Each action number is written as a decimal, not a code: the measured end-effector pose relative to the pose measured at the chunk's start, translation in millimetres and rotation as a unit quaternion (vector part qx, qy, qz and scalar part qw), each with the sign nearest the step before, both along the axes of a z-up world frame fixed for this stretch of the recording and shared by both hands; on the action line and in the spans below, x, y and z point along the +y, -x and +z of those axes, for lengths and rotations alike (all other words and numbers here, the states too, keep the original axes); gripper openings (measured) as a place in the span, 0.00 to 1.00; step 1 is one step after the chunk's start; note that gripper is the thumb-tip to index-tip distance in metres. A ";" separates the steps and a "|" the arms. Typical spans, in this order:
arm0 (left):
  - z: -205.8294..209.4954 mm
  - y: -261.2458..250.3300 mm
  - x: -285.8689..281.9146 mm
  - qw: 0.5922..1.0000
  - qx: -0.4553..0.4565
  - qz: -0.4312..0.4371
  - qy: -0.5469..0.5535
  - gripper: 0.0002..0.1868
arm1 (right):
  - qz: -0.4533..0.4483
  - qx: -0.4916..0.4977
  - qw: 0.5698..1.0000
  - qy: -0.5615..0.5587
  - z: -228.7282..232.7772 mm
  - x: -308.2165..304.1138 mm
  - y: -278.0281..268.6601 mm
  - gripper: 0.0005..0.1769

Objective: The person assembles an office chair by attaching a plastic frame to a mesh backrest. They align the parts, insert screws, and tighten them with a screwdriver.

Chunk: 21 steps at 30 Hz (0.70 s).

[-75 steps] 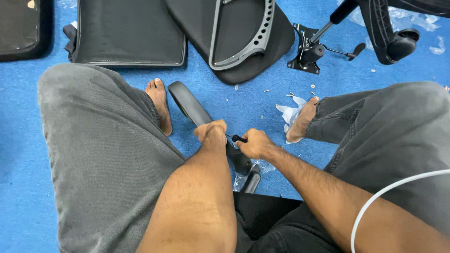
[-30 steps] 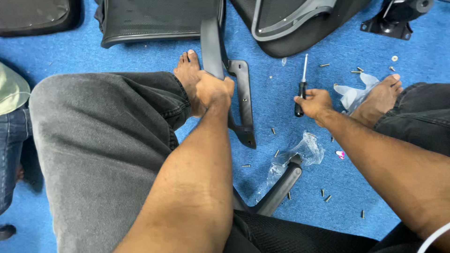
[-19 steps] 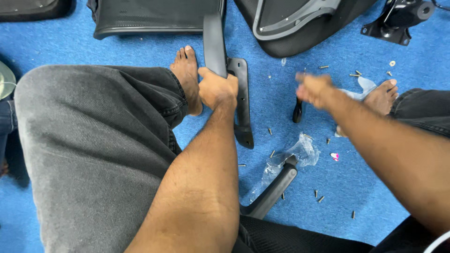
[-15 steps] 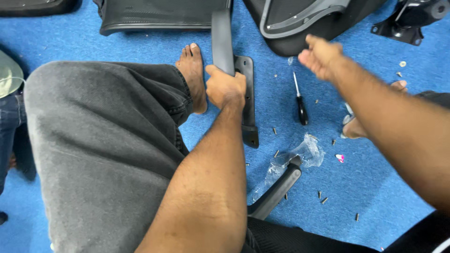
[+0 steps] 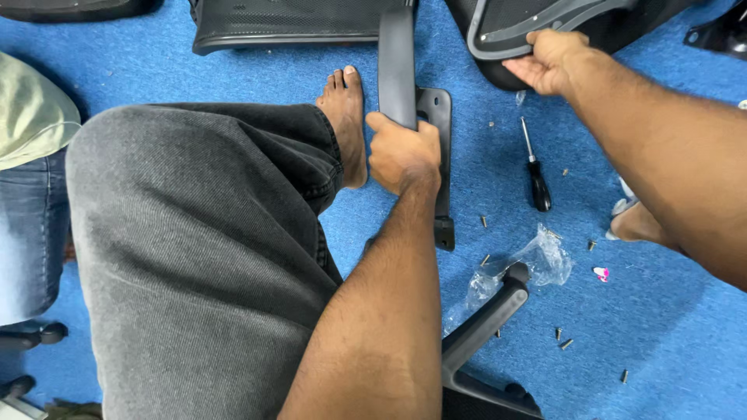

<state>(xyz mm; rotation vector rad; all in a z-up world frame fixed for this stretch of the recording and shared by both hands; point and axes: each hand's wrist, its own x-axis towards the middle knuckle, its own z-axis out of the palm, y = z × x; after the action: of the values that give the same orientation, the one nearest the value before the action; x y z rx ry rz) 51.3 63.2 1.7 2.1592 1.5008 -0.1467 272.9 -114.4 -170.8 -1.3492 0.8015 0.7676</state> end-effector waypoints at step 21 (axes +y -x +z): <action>-2.9 5.5 -2.7 0.999 0.003 0.006 -0.048 0.27 | -0.106 0.107 0.986 0.074 -7.6 -107.3 276.8 0.18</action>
<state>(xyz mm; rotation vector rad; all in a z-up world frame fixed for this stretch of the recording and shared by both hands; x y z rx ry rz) 45.8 60.6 -1.2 2.2252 1.5529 -0.0793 -3.9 -221.7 -178.4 -1.2995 1.1716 0.7023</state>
